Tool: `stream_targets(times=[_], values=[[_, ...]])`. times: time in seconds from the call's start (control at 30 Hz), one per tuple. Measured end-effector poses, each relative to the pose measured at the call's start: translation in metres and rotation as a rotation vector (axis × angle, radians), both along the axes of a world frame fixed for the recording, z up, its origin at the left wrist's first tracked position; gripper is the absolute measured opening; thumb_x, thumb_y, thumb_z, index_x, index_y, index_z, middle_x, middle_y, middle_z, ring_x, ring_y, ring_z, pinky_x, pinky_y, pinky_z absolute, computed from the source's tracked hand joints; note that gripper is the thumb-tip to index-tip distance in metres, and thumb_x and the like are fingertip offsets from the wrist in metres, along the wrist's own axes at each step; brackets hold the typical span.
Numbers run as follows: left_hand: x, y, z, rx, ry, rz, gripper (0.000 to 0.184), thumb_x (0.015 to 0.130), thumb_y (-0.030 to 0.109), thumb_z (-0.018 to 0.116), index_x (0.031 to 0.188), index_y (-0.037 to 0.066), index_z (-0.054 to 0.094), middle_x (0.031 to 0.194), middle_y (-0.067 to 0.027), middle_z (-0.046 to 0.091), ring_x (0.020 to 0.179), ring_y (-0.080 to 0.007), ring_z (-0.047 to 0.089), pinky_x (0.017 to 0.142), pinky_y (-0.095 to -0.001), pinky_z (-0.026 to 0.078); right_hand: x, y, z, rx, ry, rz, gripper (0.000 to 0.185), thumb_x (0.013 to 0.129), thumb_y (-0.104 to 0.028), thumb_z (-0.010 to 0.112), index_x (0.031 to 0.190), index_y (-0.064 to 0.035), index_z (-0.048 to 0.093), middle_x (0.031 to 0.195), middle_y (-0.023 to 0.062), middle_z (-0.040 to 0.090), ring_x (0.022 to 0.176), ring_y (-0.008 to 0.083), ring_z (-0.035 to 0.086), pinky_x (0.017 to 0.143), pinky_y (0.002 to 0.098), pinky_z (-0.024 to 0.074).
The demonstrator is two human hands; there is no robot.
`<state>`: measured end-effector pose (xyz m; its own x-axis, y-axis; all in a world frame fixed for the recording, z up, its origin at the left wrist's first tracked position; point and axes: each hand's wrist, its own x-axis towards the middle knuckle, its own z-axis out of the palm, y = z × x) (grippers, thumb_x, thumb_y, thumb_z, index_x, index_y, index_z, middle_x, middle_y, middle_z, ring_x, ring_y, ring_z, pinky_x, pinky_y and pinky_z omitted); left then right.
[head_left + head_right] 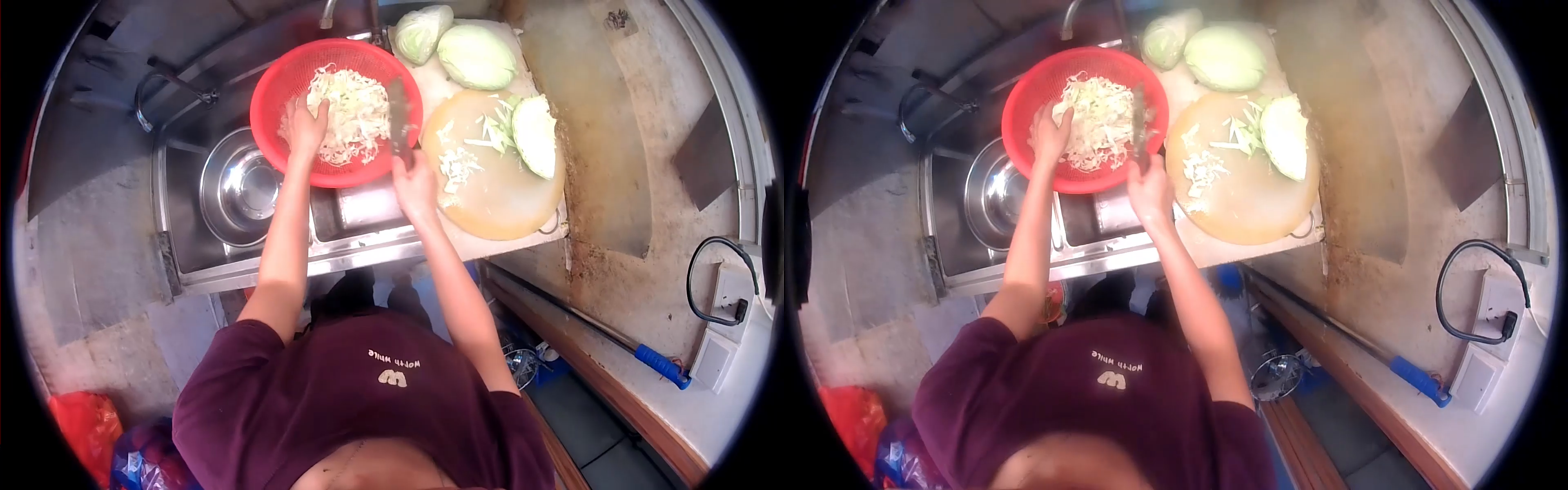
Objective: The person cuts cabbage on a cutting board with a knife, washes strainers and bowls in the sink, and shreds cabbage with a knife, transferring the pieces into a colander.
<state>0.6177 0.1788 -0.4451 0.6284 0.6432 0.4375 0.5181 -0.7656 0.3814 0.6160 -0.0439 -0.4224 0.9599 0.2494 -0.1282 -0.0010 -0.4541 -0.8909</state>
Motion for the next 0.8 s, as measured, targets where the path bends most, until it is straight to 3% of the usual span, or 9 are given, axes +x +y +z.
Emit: stream_targets(times=[0.03,0.13,0.2,0.27,0.37,0.47,0.6,0.7,0.8], values=[[-0.006,0.000,-0.005,0.035,0.017,0.032,0.047,0.078,0.032,0.062,0.112,0.001,0.054,0.115,-0.0193,0.054,0.106,-0.0347,0.051,0.090,-0.0417,0.040,0.001,-0.011,0.004,-0.031,-0.011,-0.002,0.031,0.082,-0.028,0.058,0.100,-0.0029,0.056,0.069,0.0174,0.060,0.067,0.0303,0.062,0.061,0.0389,0.0456],[0.002,-0.042,0.001,-0.275,-0.257,-0.295,0.043,0.080,0.028,0.060,0.112,-0.001,0.054,0.118,-0.0213,0.051,0.109,-0.0347,0.049,0.091,-0.0404,0.040,-0.002,-0.053,0.018,0.056,-0.022,-0.082,0.029,0.082,-0.027,0.058,0.099,-0.0034,0.056,0.071,0.0172,0.061,0.067,0.0297,0.062,0.062,0.0376,0.0458],[0.011,-0.096,0.002,-0.399,-0.219,-0.463,0.043,0.080,0.026,0.060,0.111,-0.002,0.053,0.119,-0.0234,0.049,0.109,-0.0345,0.049,0.092,-0.0395,0.040,-0.005,-0.090,0.017,0.062,-0.074,-0.123,0.027,0.083,-0.025,0.058,0.098,-0.0031,0.056,0.072,0.0163,0.062,0.066,0.0288,0.062,0.063,0.0370,0.0460],[0.016,-0.142,-0.019,-0.341,-0.080,-0.772,0.054,0.078,0.031,0.063,0.119,0.000,0.047,0.123,-0.0248,0.045,0.115,-0.0380,0.043,0.097,-0.0431,0.035,-0.012,-0.129,0.023,-0.041,-0.029,-0.188,0.029,0.083,-0.022,0.061,0.098,0.0020,0.056,0.074,0.0126,0.060,0.068,0.0143,0.055,0.064,0.0305,0.0449],[0.014,-0.198,-0.024,-0.047,0.066,-0.785,0.067,0.078,0.040,0.063,0.130,0.005,0.039,0.130,-0.0263,0.037,0.123,-0.0426,0.032,0.103,-0.0463,0.027,-0.026,-0.180,0.030,-0.273,-0.057,-0.246,0.027,0.083,-0.021,0.060,0.097,0.0020,0.056,0.071,0.0116,0.059,0.066,0.0138,0.054,0.063,0.0302,0.0445],[0.040,-0.223,-0.038,-0.130,0.116,-0.734,0.081,0.075,0.048,0.063,0.136,0.005,0.030,0.136,-0.0289,0.027,0.126,-0.0473,0.023,0.106,-0.0487,0.021,-0.039,-0.219,0.025,-0.254,-0.002,-0.327,0.025,0.083,-0.023,0.058,0.097,-0.0028,0.057,0.078,0.0192,0.063,0.075,0.0364,0.062,0.066,0.0413,0.0458],[0.097,-0.246,-0.044,-0.375,-0.010,-0.948,0.080,0.077,0.048,0.061,0.134,0.000,0.031,0.137,-0.0292,0.026,0.127,-0.0437,0.025,0.106,-0.0465,0.022,-0.050,-0.249,0.019,-0.158,-0.040,-0.347,0.024,0.082,-0.019,0.060,0.097,-0.0001,0.057,0.074,0.0167,0.062,0.067,0.0254,0.062,0.064,0.0353,0.0469],[0.129,-0.260,-0.019,-0.360,0.012,-0.757,0.072,0.075,0.049,0.062,0.122,-0.002,0.043,0.122,-0.0260,0.042,0.118,-0.0382,0.038,0.096,-0.0455,0.033,-0.057,-0.267,0.003,-0.059,-0.115,-0.407,0.022,0.083,-0.016,0.061,0.096,0.0011,0.056,0.073,0.0135,0.063,0.064,0.0178,0.060,0.062,0.0310,0.0471],[0.156,-0.287,-0.003,-0.468,0.269,-0.559,0.075,0.069,0.055,0.066,0.111,-0.004,0.048,0.110,-0.0216,0.051,0.108,-0.0337,0.047,0.089,-0.0439,0.039,-0.056,-0.271,0.008,-0.044,-0.072,-0.456,0.016,0.085,-0.011,0.059,0.094,0.0019,0.055,0.072,0.0010,0.055,0.064,0.0055,0.047,0.057,0.0212,0.0406]])
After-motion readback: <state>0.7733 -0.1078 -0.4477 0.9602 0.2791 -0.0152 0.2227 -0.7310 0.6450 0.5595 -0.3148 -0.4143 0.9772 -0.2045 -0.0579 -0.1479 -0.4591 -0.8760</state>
